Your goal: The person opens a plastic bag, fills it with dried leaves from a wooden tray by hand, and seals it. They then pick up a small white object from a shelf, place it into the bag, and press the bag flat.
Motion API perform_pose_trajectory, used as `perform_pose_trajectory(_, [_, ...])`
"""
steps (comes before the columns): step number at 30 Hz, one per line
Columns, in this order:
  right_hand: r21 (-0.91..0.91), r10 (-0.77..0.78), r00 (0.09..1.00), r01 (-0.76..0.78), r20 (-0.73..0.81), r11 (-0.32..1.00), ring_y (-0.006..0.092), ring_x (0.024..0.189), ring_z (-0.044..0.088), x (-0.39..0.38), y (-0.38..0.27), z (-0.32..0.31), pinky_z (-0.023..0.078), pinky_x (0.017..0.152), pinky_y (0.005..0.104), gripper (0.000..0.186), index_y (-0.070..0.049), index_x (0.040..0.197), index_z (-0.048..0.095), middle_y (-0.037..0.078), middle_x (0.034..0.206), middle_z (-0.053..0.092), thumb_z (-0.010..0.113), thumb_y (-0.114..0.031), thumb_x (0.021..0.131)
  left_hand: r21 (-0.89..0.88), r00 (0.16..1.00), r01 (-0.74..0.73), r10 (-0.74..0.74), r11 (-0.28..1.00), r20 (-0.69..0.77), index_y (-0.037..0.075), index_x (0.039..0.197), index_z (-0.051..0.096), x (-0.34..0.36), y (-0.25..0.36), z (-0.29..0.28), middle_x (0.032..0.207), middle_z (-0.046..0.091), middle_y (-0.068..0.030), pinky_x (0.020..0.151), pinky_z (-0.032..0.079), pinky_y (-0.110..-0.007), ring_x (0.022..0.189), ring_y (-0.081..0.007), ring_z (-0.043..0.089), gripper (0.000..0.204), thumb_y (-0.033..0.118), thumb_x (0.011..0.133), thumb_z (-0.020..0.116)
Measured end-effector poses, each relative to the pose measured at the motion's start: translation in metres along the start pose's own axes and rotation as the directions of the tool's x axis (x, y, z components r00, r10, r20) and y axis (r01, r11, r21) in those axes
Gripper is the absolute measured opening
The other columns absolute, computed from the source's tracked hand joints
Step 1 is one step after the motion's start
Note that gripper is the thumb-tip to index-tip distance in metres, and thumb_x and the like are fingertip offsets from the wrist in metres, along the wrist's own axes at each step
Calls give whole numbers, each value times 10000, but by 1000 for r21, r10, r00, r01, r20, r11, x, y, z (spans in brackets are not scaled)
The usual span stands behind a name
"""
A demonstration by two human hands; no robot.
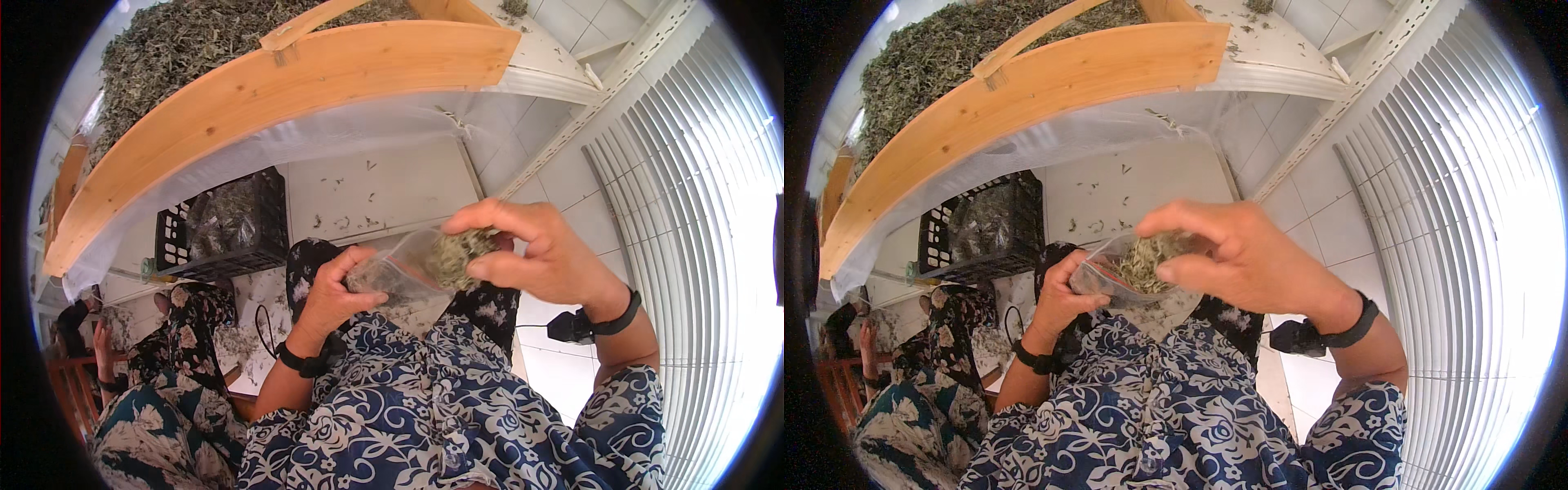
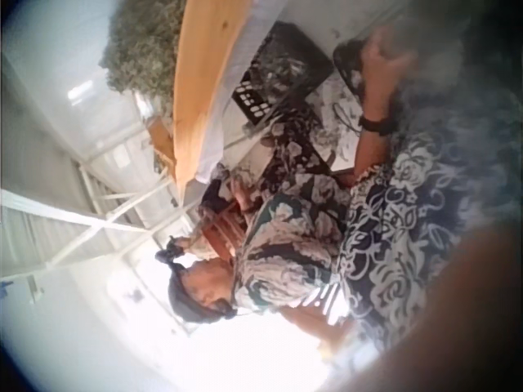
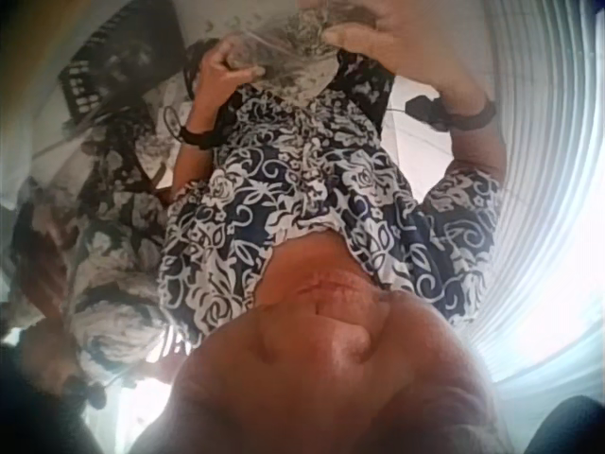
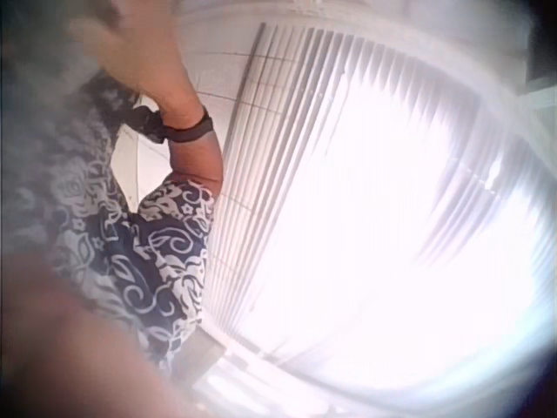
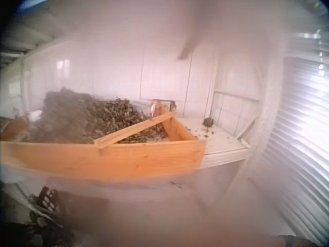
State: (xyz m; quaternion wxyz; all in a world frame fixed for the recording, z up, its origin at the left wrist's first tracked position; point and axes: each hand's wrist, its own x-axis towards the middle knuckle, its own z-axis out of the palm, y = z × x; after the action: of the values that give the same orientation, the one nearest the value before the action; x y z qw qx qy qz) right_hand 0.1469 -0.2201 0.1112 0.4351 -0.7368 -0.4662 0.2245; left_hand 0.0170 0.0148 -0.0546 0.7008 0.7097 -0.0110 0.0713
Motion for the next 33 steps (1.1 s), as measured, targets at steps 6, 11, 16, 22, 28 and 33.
perform_pose_trajectory(6, [-178,87,996,-87,-6,980,321,739,663,-6,-4,23,518,651,362,392,-69,1134,557,160,835,655,721,-189,799,39,998,60,-61,997,27,11,1148,599,-5,4,8,984,628,6,766,482,-222,827,-67,568,528,-23,664,807])
perform_pose_trajectory(11, [-319,67,995,-89,-80,943,338,757,660,-9,-2,43,514,680,403,344,-26,1061,537,165,848,658,711,-189,813,68,999,1,-5,998,50,13,1154,599,-9,2,13,1001,631,-1,778,483,-228,864,-68,567,518,-32,678,798])
perform_pose_trajectory(16, [-75,5,999,-3,32,997,316,845,658,-9,2,40,517,740,375,256,-33,1052,557,162,940,648,667,-103,832,-111,998,65,-62,992,27,11,1159,600,-17,-11,22,1014,626,2,818,474,-232,915,-67,557,518,-42,681,794])
perform_pose_trajectory(22, [-312,-260,956,290,134,905,355,880,621,-3,19,48,504,745,417,187,-22,1018,558,159,988,623,605,-48,839,-97,995,26,-16,995,100,12,1166,595,-12,-20,33,989,609,14,809,472,-231,899,-65,552,537,-38,674,805])
perform_pose_trajectory(28, [-354,-384,923,347,-38,868,359,920,613,-16,4,17,500,787,398,297,-36,1057,612,151,1069,622,708,-123,789,-177,994,108,-102,978,41,4,1170,592,-16,-22,28,1002,614,10,800,485,-243,888,-72,564,536,-8,684,817])
perform_pose_trajectory(33, [-568,-358,927,235,-113,789,333,1034,578,-31,13,23,475,841,396,298,-109,1023,663,124,1218,568,766,-148,747,-353,995,95,-92,931,27,-8,1257,549,-6,-18,30,1097,626,-17,905,478,-266,1013,-100,578,618,-7,697,812])
